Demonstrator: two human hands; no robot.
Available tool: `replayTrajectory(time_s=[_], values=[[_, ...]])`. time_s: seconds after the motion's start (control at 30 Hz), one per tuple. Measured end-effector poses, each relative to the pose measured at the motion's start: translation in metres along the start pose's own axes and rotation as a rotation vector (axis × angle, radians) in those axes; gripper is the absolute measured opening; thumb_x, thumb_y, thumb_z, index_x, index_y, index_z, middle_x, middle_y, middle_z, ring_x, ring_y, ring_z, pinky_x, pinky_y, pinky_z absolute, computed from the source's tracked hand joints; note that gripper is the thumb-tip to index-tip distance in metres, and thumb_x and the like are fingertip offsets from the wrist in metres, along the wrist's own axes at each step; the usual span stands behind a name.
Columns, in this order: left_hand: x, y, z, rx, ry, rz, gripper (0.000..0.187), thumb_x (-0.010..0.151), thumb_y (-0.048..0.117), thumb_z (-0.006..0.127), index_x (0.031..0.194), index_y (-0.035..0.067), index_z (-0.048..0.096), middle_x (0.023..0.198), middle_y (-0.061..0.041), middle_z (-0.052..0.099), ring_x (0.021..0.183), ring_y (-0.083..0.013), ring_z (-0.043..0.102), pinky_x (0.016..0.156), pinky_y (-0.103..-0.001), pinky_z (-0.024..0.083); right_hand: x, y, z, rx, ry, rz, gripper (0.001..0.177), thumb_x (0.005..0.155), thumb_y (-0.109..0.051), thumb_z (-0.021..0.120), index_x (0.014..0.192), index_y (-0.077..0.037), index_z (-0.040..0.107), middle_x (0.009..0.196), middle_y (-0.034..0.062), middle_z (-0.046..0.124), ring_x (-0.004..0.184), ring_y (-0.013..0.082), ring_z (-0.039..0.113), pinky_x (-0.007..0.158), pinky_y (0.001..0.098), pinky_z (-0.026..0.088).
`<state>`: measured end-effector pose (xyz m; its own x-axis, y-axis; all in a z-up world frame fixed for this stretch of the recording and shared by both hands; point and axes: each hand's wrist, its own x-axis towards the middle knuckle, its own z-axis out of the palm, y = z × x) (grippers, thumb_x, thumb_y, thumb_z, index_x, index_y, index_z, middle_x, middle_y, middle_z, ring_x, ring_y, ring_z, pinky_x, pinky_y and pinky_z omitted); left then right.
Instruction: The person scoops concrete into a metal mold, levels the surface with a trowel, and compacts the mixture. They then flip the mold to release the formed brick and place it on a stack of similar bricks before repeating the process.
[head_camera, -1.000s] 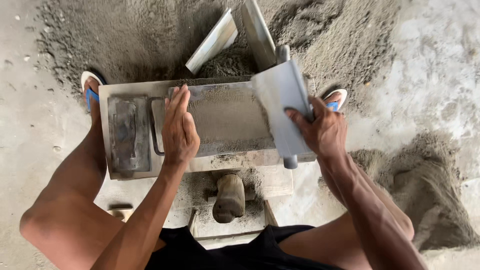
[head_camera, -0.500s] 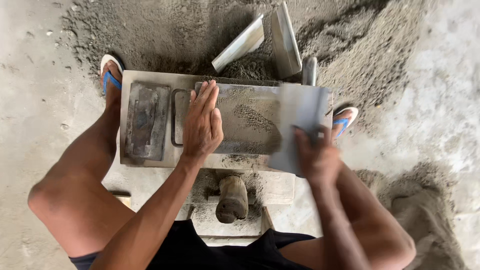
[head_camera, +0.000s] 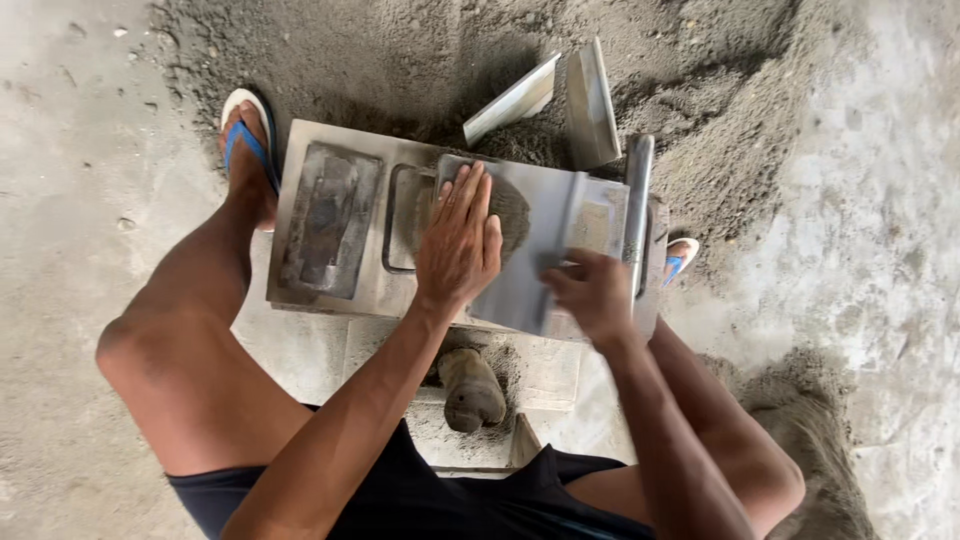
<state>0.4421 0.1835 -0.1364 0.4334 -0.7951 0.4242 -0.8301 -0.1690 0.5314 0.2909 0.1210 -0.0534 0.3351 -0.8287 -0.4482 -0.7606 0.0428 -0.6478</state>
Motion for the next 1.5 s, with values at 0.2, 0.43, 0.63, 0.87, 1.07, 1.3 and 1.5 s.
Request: replayTrajectory(time_s=[0.2,0.43,0.63,0.87,1.07,1.3,1.5], values=[[0.033,-0.004,-0.066,-0.795,-0.150,-0.175,0.050,0.097,0.023,0.017,0.141,0.000,0.029,0.147,-0.022,0.026,0.138,-0.0347,0.023,0.115,-0.044,0.012,0.013,-0.035,0.080,0.618,-0.066,-0.013,0.031,0.079,-0.014,0.069,0.106,0.001,0.066,0.084,0.0210,0.069,0.073,0.0273,0.069,0.059,0.0407,0.057],[0.102,0.060,-0.111,-1.024,-0.184,-0.141,0.062,0.096,0.043,0.017,0.133,-0.001,0.040,0.140,-0.018,0.040,0.135,-0.0251,0.034,0.116,-0.035,0.024,-0.001,-0.030,-0.042,1.281,-0.073,0.104,0.018,0.070,0.001,0.071,0.087,-0.003,0.066,0.086,0.0086,0.068,0.074,0.0187,0.063,0.063,0.0276,0.052],[0.089,0.226,0.052,-0.835,-0.518,0.090,0.038,0.096,0.024,0.039,0.126,0.007,0.053,0.120,-0.015,0.059,0.117,-0.0260,0.053,0.105,-0.039,0.035,-0.053,0.113,-0.210,1.005,0.541,0.071,0.019,0.072,-0.004,0.073,0.088,-0.009,0.066,0.067,0.0001,0.059,0.056,0.0101,0.062,0.053,0.0258,0.059],[-0.001,0.398,0.194,-0.529,-1.070,0.533,0.034,0.091,0.026,0.045,0.120,0.011,0.055,0.104,-0.013,0.064,0.094,-0.0312,0.065,0.082,-0.048,0.049,-0.129,0.301,-0.255,0.170,0.997,0.099,0.036,0.089,0.001,0.060,0.122,0.008,0.050,0.080,0.0301,0.061,0.077,0.0462,0.063,0.056,0.0527,0.053],[-0.060,0.418,0.252,-0.368,-1.257,0.695,0.035,0.091,0.028,0.044,0.121,0.012,0.054,0.103,-0.013,0.063,0.092,-0.0316,0.065,0.076,-0.047,0.051,-0.119,0.430,-0.172,-0.213,0.839,0.551,0.074,0.077,-0.004,0.046,0.145,-0.021,0.021,0.078,0.0289,0.062,0.076,0.0509,0.061,0.065,0.0625,0.046],[-0.020,0.370,0.234,-0.355,-1.186,0.623,0.037,0.090,0.024,0.044,0.121,0.007,0.053,0.103,-0.017,0.060,0.097,-0.0372,0.061,0.079,-0.050,0.050,-0.073,0.499,-0.180,-0.361,0.192,0.850,0.061,0.076,-0.032,0.061,0.132,-0.048,0.043,0.091,0.0095,0.070,0.089,0.0324,0.068,0.072,0.0483,0.055],[0.040,0.278,0.150,-0.389,-0.862,0.491,0.030,0.091,0.022,0.047,0.115,0.006,0.055,0.095,-0.016,0.059,0.096,-0.0361,0.058,0.080,-0.047,0.049,-0.021,0.330,-0.239,-0.375,0.572,0.227,0.021,0.094,-0.044,0.055,0.094,-0.028,0.068,0.060,-0.0013,0.060,0.066,0.0290,0.064,0.056,0.0450,0.050]])
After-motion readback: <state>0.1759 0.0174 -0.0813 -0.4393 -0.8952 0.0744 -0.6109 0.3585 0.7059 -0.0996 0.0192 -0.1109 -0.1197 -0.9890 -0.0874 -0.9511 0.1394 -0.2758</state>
